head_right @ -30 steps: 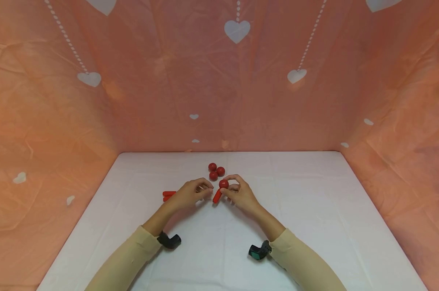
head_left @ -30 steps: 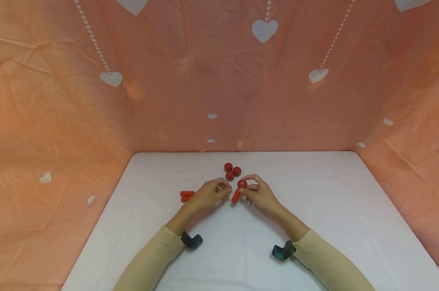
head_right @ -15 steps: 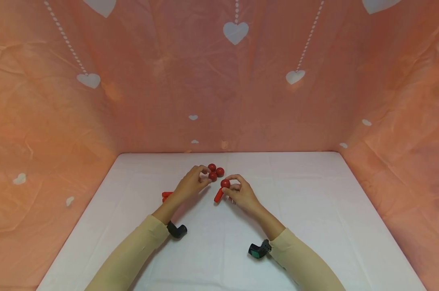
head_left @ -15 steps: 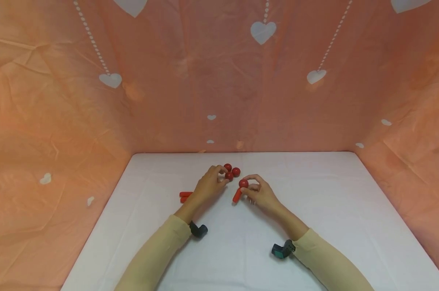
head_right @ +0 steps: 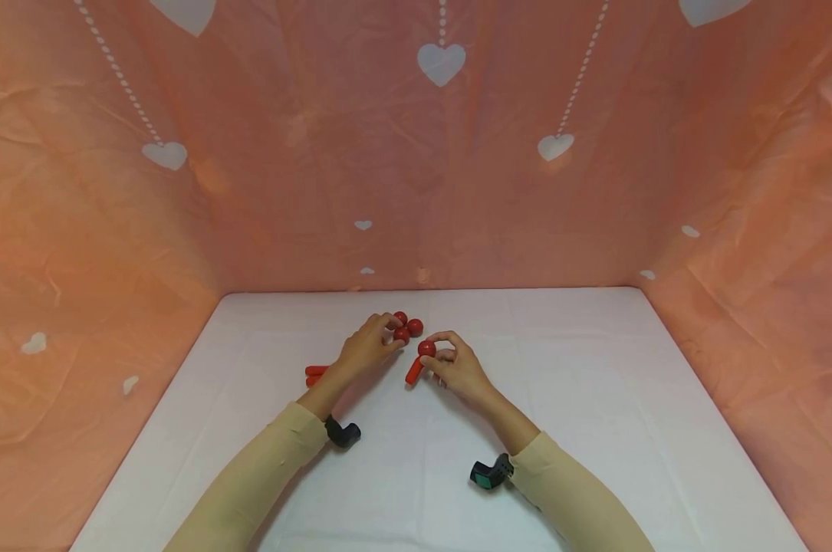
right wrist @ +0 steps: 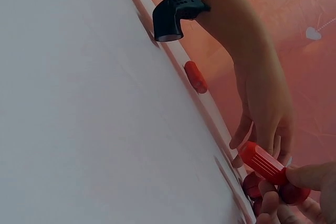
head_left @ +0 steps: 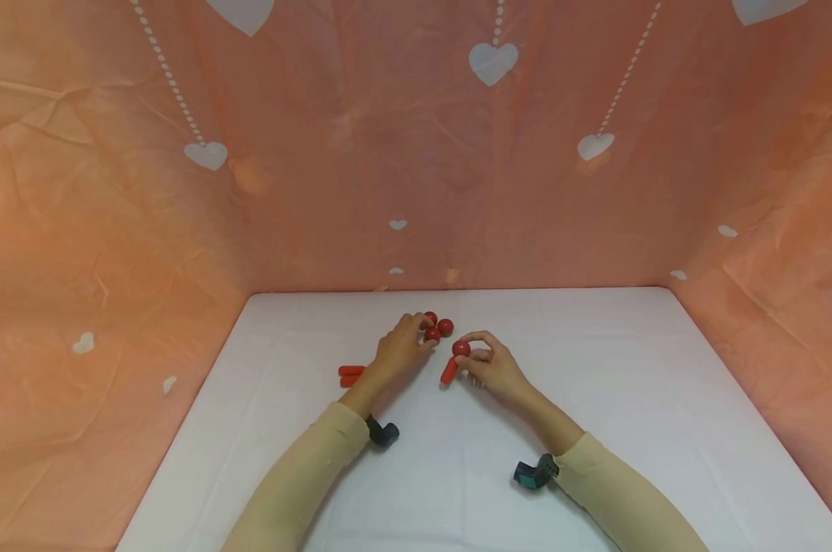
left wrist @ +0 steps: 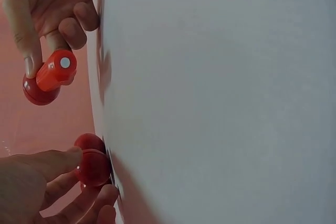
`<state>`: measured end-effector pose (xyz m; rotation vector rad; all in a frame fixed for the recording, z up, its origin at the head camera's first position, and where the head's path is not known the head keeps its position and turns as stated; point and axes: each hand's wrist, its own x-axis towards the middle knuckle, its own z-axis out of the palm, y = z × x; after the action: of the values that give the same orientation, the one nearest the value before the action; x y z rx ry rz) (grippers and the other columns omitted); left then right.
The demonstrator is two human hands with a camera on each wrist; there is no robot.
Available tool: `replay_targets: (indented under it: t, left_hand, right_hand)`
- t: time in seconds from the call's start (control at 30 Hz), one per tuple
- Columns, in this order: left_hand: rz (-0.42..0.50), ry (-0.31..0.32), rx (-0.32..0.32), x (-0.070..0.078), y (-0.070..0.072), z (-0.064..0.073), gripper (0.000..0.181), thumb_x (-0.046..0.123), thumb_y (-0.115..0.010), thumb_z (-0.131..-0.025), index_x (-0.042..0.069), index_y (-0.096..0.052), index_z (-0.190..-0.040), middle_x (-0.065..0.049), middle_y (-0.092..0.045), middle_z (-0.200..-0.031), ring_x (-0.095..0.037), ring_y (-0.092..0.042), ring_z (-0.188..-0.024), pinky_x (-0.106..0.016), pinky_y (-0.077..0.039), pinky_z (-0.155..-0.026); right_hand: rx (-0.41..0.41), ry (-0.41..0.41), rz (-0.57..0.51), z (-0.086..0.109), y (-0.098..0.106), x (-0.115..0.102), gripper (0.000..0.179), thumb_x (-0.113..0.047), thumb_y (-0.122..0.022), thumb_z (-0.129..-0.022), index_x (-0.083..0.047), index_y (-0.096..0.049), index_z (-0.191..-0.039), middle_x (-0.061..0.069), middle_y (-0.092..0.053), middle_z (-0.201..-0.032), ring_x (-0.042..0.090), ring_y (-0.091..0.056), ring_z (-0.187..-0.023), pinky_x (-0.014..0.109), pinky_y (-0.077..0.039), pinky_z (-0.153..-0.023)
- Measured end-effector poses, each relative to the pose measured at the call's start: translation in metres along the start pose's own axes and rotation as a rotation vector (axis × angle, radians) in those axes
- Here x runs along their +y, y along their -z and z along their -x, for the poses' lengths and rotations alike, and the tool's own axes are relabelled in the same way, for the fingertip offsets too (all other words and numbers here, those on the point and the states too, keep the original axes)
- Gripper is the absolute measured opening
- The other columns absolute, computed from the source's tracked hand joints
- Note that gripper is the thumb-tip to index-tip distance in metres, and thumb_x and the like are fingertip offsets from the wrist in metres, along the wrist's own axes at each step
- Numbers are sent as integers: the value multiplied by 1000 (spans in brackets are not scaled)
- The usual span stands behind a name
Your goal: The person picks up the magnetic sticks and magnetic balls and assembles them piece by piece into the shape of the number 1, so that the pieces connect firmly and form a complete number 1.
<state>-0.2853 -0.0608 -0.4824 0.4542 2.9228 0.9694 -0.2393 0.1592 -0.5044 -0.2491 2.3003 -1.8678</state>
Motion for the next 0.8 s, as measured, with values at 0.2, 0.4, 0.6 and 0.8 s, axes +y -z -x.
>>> replay_targets:
  t: [0.2, 0.4, 0.6, 0.8]
  left_hand:
    - [-30, -12, 9, 3, -1, -1, 32, 23, -77, -102, 12, -63, -128, -9, -67, -120, -26, -65, -107, -51, -58, -95]
    - [-57, 2, 18, 4, 0, -1, 28, 24, -77, -101, 13, -61, -122, -7, -70, -111, -26, -65, -102, -50, -56, -93]
    - [-48, 29, 13, 3, -1, 0, 33, 25, -78, -101, 11, -63, -126, -9, -72, -117, -28, -67, -107, -52, -55, -96]
    - [-29, 58, -10, 2, 0, 3, 35, 25, -79, -100, 8, -69, -129, -11, -71, -120, -28, -66, -111, -52, -55, -102]
  right_hand:
    - [-2, -3, -3, 0, 1, 1, 45, -13, -75, -102, -5, -53, -140, 23, -72, -90, 17, -54, -64, 24, -47, -58]
    - [2, -9, -3, -1, 1, 0, 45, -13, -75, -103, -4, -53, -140, 21, -72, -91, 17, -54, -64, 24, -47, -58]
    - [16, -20, -1, -1, 1, -1, 43, -13, -75, -102, -5, -54, -139, 20, -75, -96, 17, -56, -66, 24, -48, -59]
    - [40, -33, 9, -1, 1, -2, 41, -12, -75, -102, -6, -55, -138, 16, -75, -95, 17, -56, -65, 24, -49, -59]
